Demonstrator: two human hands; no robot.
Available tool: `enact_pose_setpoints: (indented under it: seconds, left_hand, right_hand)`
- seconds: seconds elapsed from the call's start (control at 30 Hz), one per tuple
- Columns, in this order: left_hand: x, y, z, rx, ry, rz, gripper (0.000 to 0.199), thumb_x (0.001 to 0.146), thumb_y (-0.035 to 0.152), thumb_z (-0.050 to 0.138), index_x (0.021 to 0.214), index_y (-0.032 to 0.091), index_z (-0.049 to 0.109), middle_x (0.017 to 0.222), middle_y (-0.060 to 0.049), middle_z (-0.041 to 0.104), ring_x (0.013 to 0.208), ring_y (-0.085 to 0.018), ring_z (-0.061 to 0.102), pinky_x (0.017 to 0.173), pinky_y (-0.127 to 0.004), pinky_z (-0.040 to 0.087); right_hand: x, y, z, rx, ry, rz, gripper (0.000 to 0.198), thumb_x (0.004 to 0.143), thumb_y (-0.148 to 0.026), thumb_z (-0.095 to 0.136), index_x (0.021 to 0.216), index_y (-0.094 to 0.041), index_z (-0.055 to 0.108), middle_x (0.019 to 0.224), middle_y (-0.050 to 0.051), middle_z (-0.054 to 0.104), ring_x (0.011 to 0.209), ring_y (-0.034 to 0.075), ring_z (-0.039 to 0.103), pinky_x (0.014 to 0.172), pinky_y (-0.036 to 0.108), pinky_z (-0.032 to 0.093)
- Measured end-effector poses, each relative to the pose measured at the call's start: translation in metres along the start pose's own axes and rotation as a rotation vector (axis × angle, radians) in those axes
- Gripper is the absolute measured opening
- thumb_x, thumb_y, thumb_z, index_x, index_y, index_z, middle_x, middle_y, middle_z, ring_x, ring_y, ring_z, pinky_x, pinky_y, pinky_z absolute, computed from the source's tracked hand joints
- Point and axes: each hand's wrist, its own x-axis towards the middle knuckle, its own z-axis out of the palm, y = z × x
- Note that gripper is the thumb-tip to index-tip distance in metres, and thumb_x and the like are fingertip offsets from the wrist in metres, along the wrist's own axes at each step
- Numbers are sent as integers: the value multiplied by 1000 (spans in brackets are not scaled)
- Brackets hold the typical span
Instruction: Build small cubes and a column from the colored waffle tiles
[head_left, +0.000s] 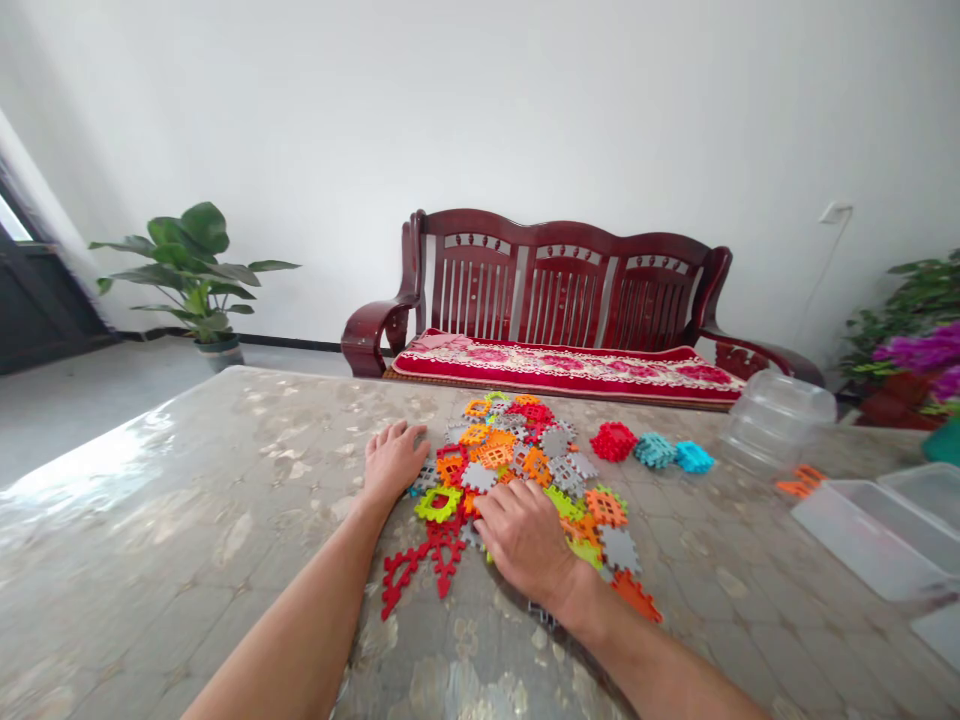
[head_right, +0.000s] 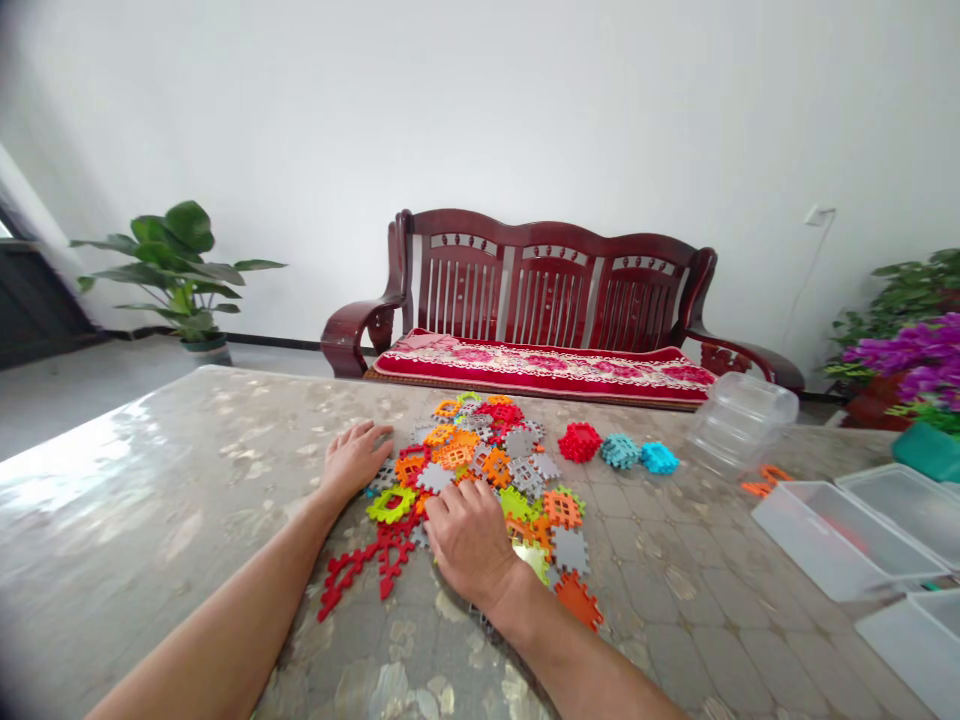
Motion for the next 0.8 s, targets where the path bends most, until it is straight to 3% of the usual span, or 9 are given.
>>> enact_pose_setpoints:
  seconds: [0.17, 0.47, 0.8]
  left_hand:
    - [0, 0, -2, 7, -21, -6, 44, 91, 41, 41, 128, 31, 62, 143, -7, 53, 133, -29, 44, 111, -47, 31]
    - [0, 0, -2, 1, -14, 2, 44, 91, 41, 41, 128, 31, 62, 142, -7, 53, 132, -28, 45, 111, -46, 30]
    - [0, 0, -2, 19, -1, 5, 43, 91, 41, 42, 127, 32, 62, 141, -6, 54, 132, -27, 46, 110, -44, 31]
  right_hand:
    - [0, 11, 0, 70, 150, 42, 24, 94, -18, 52, 114, -22, 65, 94, 4, 73, 86, 19, 63, 77, 33, 45]
    - [2, 70, -4, 501, 226, 506, 28, 92, -25, 49, 109, -28, 71, 106, 2, 76, 96, 20, 70, 85, 34, 53]
    - [-5, 106, -13, 542, 323, 582, 27, 90, -34, 47, 103, -23, 68, 100, 6, 75, 95, 24, 70, 85, 37, 52]
